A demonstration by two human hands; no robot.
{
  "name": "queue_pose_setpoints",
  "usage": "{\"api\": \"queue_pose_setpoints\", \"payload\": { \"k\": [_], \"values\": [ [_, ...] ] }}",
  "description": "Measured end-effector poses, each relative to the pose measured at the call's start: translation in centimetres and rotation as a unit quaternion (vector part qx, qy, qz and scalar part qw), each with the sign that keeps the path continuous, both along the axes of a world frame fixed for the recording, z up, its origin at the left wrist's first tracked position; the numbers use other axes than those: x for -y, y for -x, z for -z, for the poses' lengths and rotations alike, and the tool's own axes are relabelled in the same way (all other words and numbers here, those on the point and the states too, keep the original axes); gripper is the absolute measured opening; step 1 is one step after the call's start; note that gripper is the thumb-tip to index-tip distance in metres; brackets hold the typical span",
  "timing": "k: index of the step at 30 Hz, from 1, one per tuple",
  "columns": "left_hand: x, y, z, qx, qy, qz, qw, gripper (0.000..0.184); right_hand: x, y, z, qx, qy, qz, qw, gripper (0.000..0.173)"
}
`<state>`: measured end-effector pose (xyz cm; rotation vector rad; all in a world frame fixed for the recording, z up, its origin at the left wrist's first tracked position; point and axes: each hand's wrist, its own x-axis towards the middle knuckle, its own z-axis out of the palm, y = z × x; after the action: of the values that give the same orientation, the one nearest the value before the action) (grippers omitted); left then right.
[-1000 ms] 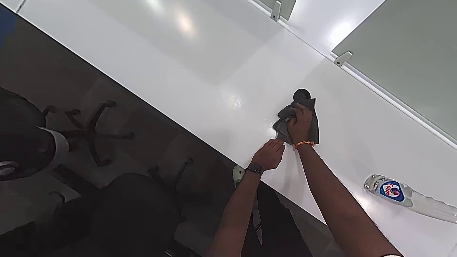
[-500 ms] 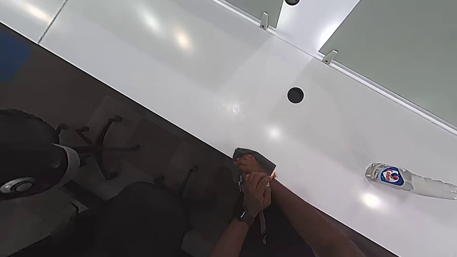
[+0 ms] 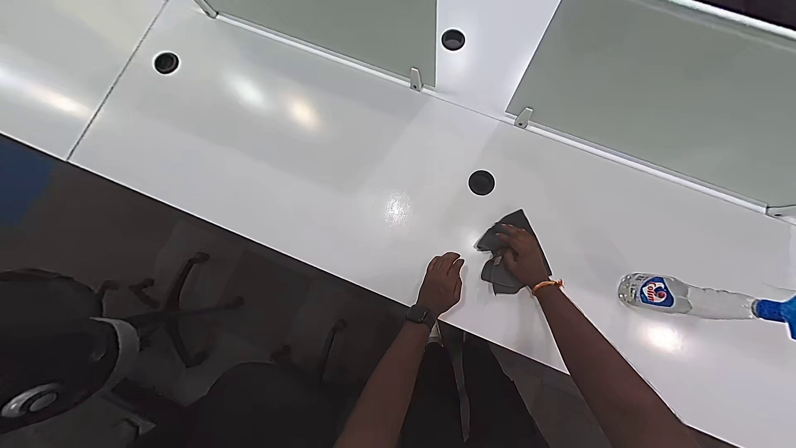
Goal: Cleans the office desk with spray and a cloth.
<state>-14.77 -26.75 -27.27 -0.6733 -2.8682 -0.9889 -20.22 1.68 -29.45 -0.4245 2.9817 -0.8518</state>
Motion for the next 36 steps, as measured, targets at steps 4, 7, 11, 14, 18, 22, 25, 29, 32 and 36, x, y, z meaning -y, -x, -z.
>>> {"api": "queue_pose_setpoints", "payload": {
  "k": [4,7,11,14,18,22,25,29,32,36],
  "values": [
    [-1.9,3.7,1.5,0.005,0.031,0.054,0.998,0.040,0.1,-3.9,0.3,-0.015,-0.036,0.180,0.983,0.046],
    [-4.3,7.6,2.2,-0.011,0.047,0.067,0.997,0.042,3.8,-5.0,-0.4,0.004,-0.114,0.300,0.947,0.052],
    [-7.4,11.8,2.0,0.042,0.068,0.108,0.991,0.051,6.6,-2.6,-0.8,0.085,-0.215,0.342,0.911,0.069],
    [-8.9,13.6,2.4,0.073,0.066,0.131,0.986,0.064,6.0,0.0,-0.7,0.101,-0.241,0.319,0.911,0.073],
    [-9.5,14.1,3.5,0.040,0.040,0.110,0.992,0.071,4.3,5.3,-1.0,0.114,-0.230,0.275,0.927,0.073],
    [-9.7,13.8,3.9,-0.008,0.066,0.086,0.994,0.070,3.1,10.5,-1.1,0.121,-0.221,0.236,0.939,0.069],
    [-9.9,13.6,3.9,0.003,0.093,0.076,0.993,0.070,2.6,14.0,-1.3,0.131,-0.218,0.200,0.946,0.067],
    [-10.1,13.7,3.5,-0.012,0.107,0.068,0.992,0.068,1.9,18.0,-1.7,0.129,-0.193,0.086,0.969,0.060],
    [-10.2,13.9,3.3,0.013,0.124,0.078,0.989,0.063,0.8,20.9,-1.8,0.111,-0.160,-0.060,0.979,0.057],
    [-10.1,13.9,3.3,0.024,0.138,0.083,0.987,0.059,-0.2,24.5,-0.6,0.056,-0.120,-0.190,0.973,0.052]
  ]
}}
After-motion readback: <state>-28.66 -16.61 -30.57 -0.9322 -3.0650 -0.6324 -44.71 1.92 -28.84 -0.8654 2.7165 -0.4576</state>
